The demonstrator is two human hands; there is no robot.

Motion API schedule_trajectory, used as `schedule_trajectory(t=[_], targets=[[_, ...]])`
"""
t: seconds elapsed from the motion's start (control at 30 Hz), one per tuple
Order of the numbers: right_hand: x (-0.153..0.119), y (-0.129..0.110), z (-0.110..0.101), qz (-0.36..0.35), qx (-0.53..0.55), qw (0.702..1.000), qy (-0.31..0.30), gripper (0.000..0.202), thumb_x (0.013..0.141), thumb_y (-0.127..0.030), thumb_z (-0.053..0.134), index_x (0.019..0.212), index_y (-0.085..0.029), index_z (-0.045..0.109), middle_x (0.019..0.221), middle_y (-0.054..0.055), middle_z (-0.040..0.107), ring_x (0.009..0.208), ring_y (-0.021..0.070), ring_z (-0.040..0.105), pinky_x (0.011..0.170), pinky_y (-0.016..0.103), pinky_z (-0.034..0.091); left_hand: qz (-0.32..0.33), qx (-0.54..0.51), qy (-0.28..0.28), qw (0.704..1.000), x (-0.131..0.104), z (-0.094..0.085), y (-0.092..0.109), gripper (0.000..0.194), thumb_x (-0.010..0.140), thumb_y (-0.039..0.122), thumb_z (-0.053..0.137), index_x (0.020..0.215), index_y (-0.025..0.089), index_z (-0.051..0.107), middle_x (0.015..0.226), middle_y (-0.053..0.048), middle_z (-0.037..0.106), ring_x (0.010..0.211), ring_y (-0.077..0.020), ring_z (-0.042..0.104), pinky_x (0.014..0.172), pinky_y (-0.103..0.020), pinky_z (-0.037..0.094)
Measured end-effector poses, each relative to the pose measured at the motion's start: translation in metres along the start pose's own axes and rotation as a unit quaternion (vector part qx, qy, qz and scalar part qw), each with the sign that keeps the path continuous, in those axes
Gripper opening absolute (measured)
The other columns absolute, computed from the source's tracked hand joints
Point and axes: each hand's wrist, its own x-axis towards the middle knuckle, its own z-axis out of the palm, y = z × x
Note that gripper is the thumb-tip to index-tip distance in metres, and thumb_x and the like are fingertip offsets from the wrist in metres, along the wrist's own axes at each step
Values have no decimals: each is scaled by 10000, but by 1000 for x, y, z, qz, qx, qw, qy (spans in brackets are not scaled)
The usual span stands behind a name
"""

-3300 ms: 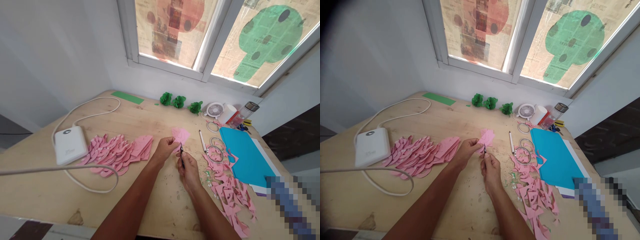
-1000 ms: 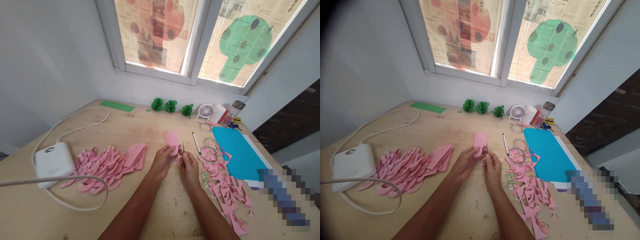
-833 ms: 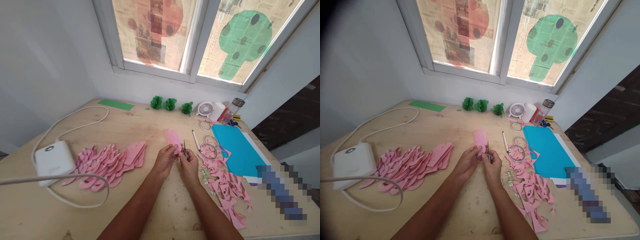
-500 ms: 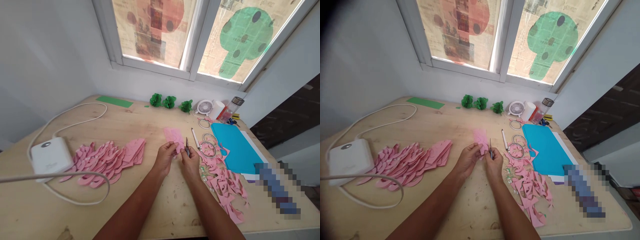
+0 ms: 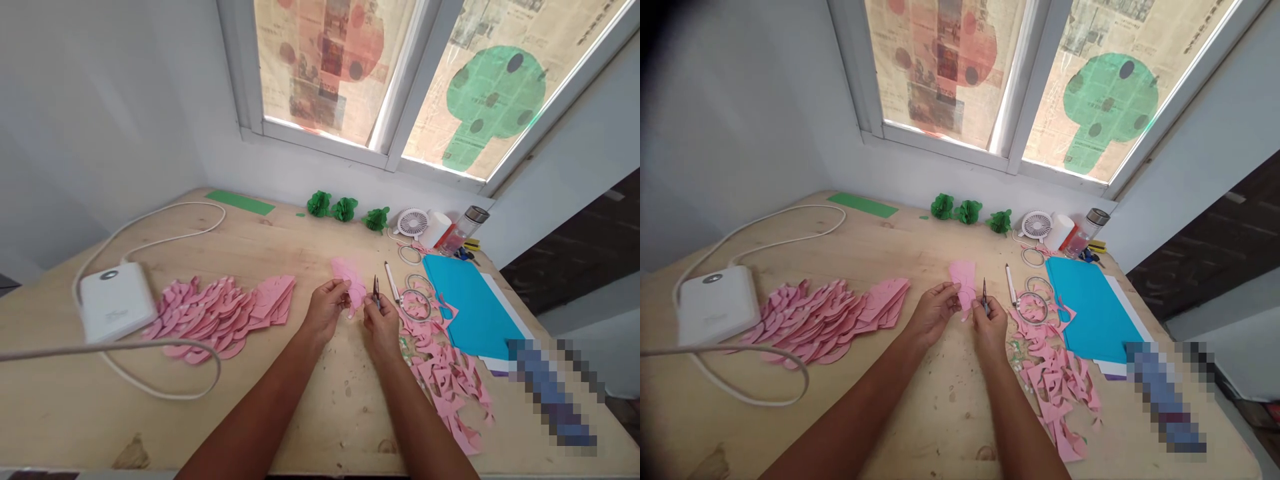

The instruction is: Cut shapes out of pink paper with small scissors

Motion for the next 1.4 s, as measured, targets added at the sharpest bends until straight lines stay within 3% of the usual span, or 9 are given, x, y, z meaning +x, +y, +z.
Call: schedule_trajectory(t=[0.27,0.4,0.53,0.8,1.0,1.17,1.27,1.4], targets=[[2,-8,-3,19,95,995,-6,278,652,-405,660,753,-160,574,457,-89,362,354,34,192,353,195,104,-67,14,-79,995,-4,0,-3,192,617,259,718,681,124,596,695,-50,643,590,-117,563,572,-238,405],[3,-8,-5,15,122,992,4,262,654,-394,664,677,-171,529,460,-93,337,358,33,196,350,186,109,-75,27,-102,992,-8,5,-4,179,620,253,717,682,127,607,704,-52,648,623,-131,578,619,-253,421],[4,-8,-7,11,145,989,11,292,637,-368,683,615,-179,462,464,-99,323,365,30,196,351,179,112,-79,41,-106,990,-9,6,-6,169,616,246,718,655,131,601,672,-50,645,634,-141,586,622,-255,422],[4,-4,-8,35,171,985,-9,279,603,-332,706,613,-176,476,440,-106,324,347,26,214,345,174,125,-84,71,-118,987,-6,1,-8,158,619,224,715,698,137,609,666,-22,614,597,-117,551,613,-240,423],[8,-1,-10,35,158,986,30,245,581,-321,705,626,-165,522,435,-104,337,348,27,220,341,170,139,-106,107,-138,979,-9,4,-8,174,591,231,732,632,134,593,632,-21,594,576,-111,538,593,-238,423],[10,-2,-14,45,154,986,38,226,559,-294,716,648,-161,558,418,-110,349,341,26,242,341,163,170,-82,140,-130,978,-8,4,-9,216,559,268,752,604,141,584,616,-6,588,562,-105,533,601,-245,430],[10,-4,-14,51,159,985,36,238,547,-282,730,691,-154,589,457,-85,447,354,32,326,358,161,243,-83,149,-152,974,-8,3,-9,231,533,233,764,685,145,614,635,-9,610,590,-118,558,610,-244,430],[7,-6,-13,52,156,986,21,256,539,-271,747,717,-144,614,539,-36,565,413,65,455,406,183,343,-87,157,-192,965,-9,3,-5,394,548,200,753,914,146,618,731,-55,657,687,-164,606,610,-245,430]])
